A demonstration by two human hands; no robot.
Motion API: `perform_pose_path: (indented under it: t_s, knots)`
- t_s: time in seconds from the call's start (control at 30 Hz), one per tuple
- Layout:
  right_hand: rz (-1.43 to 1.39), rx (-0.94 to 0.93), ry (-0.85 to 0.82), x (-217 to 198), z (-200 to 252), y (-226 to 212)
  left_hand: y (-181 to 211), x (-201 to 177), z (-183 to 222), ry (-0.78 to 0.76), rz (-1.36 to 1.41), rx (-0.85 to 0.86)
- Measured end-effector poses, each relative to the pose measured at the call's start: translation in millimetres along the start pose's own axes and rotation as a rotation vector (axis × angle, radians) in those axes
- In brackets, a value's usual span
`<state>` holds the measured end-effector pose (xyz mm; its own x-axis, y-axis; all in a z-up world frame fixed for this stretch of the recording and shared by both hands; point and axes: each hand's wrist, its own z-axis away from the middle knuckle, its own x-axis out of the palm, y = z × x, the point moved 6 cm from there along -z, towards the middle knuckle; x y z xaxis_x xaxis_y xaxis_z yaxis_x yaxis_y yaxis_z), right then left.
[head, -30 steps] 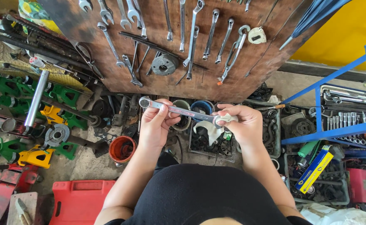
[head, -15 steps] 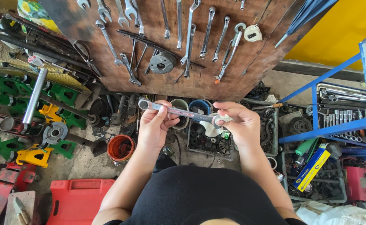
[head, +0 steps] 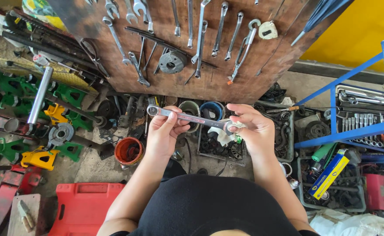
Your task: The person is cleaning wrenches with a cloth and organizing them on a tool board.
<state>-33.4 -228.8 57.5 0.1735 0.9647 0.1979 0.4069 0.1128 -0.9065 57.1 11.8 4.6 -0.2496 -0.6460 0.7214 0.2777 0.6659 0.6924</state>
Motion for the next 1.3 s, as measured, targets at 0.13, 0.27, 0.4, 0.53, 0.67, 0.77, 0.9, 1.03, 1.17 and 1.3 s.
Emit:
perform_pose_path:
  t_s: [0.13, 0.27, 0.4, 0.53, 0.67, 0.77, 0.9, 1.03, 1.17, 1.3]
  knots:
    - [0.039, 0.003, -0.035, 10, -2, -1, 2, -4, 5, 0.009, 0.008, 0.018]
    - [0.009, -0.112, -0.012, -1, 4, 15, 3, -6, 9, 0.028, 0.02, 0.018]
    - [-0.005, -0.071, -0.032, 7, -5, 7, 0, -11, 8, 0.049, 0.03, 0.02]
    - [0.052, -0.038, -0.089, 14, -9, 2, 1, -12, 3, 0.038, 0.033, 0.033]
    - [0.032, -0.06, -0.082, 8, -7, 0, 0, -5, 0, 0.01, 0.028, 0.016]
    - [-0.072, 0.148, 0.102, -2, -5, 9, -2, 0, -4, -0.011, 0.019, 0.028]
    - [-0.137, 0.17, 0.124, -11, -9, 17, -1, 4, -11, -0.032, 0.0, 0.048]
    - [-0.048, 0.293, 0.033, -18, -5, 35, 0, 8, -16, -0.038, -0.061, 0.062]
    - [0.012, 0.297, -0.01, -13, -6, 23, -3, 9, -20, -0.045, -0.086, 0.061]
    - [-0.024, 0.302, -0.007, -13, -7, 14, -4, 8, -24, -0.049, -0.078, 0.065]
